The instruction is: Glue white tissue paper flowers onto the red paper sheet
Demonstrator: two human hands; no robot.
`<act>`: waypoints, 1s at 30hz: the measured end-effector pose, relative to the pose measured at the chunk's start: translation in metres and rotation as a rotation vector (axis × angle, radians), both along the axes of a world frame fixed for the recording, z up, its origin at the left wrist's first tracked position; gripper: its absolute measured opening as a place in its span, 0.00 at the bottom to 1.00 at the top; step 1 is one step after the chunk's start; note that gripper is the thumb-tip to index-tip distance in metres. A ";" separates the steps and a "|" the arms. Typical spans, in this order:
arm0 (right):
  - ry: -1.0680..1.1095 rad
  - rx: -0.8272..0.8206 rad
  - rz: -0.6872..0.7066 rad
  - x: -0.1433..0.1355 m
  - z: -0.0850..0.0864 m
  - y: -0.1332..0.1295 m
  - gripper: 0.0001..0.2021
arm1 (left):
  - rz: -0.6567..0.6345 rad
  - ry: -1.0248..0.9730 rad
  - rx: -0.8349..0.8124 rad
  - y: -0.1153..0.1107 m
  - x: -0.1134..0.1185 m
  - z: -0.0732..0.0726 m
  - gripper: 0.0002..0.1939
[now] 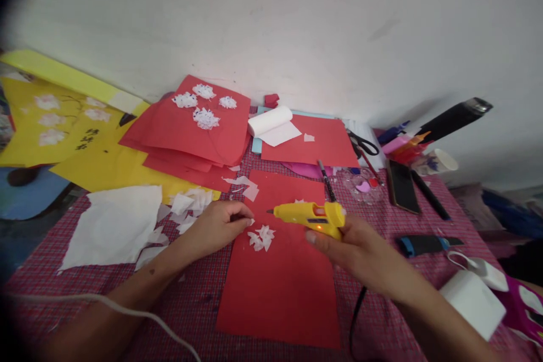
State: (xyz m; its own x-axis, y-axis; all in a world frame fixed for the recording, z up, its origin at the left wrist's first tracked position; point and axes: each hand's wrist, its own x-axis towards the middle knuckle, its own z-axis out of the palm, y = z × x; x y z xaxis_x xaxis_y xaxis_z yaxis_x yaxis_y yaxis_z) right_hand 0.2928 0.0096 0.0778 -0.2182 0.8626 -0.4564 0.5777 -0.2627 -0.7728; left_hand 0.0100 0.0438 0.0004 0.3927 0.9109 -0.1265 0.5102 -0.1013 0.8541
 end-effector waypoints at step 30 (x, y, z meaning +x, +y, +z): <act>0.511 0.043 -0.530 0.006 -0.089 -0.085 0.20 | -0.048 0.166 0.211 -0.007 0.021 -0.006 0.07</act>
